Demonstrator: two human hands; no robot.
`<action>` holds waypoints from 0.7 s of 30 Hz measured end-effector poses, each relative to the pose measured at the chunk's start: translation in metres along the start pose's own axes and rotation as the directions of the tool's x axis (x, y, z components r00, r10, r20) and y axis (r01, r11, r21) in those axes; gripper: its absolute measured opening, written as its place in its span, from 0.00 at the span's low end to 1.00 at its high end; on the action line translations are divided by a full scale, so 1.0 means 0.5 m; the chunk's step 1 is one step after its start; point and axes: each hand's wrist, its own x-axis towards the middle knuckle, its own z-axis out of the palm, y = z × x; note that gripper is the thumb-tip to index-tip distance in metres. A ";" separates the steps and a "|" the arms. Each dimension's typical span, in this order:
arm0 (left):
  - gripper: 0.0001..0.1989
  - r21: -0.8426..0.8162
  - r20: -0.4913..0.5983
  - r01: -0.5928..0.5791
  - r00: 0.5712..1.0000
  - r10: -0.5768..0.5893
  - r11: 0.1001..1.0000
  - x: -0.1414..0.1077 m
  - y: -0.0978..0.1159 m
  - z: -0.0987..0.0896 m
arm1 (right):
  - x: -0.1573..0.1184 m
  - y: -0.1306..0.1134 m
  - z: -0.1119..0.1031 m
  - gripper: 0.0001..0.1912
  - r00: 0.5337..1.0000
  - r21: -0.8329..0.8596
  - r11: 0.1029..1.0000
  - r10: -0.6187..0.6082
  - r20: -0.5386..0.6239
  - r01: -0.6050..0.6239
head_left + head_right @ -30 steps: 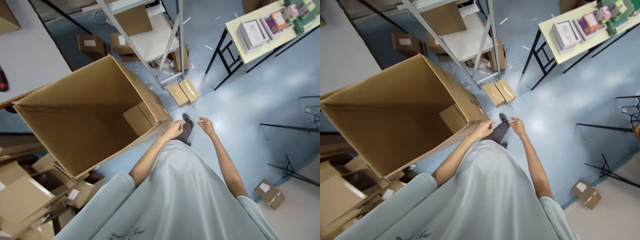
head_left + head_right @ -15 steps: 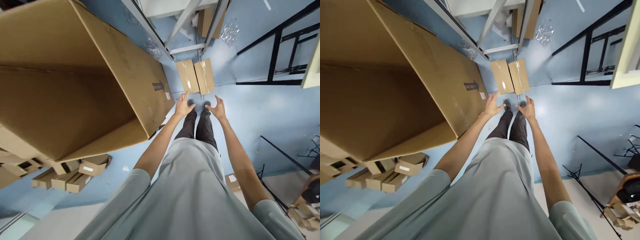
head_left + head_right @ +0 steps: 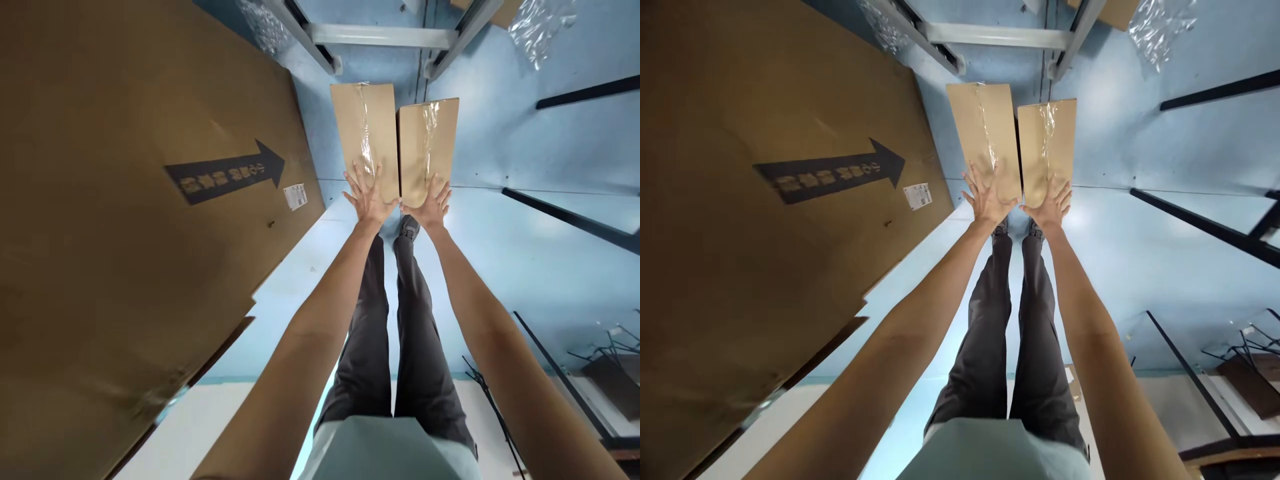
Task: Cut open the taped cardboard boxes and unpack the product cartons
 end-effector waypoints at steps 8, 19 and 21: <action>0.68 -0.064 -0.092 0.141 0.985 -0.147 0.988 0.100 -0.017 0.057 | 0.031 0.028 0.050 0.77 0.994 -0.182 0.983 -0.005 -0.114 -0.015; 0.61 -0.424 -0.205 0.171 0.938 -0.278 0.890 0.114 -0.066 0.031 | 0.043 0.034 0.026 0.75 0.975 0.077 0.997 0.012 -0.221 0.005; 0.59 -0.611 -0.137 0.209 0.922 -0.362 0.763 0.150 -0.111 0.011 | 0.087 0.067 -0.010 0.77 0.978 0.283 0.958 0.092 -0.186 -0.037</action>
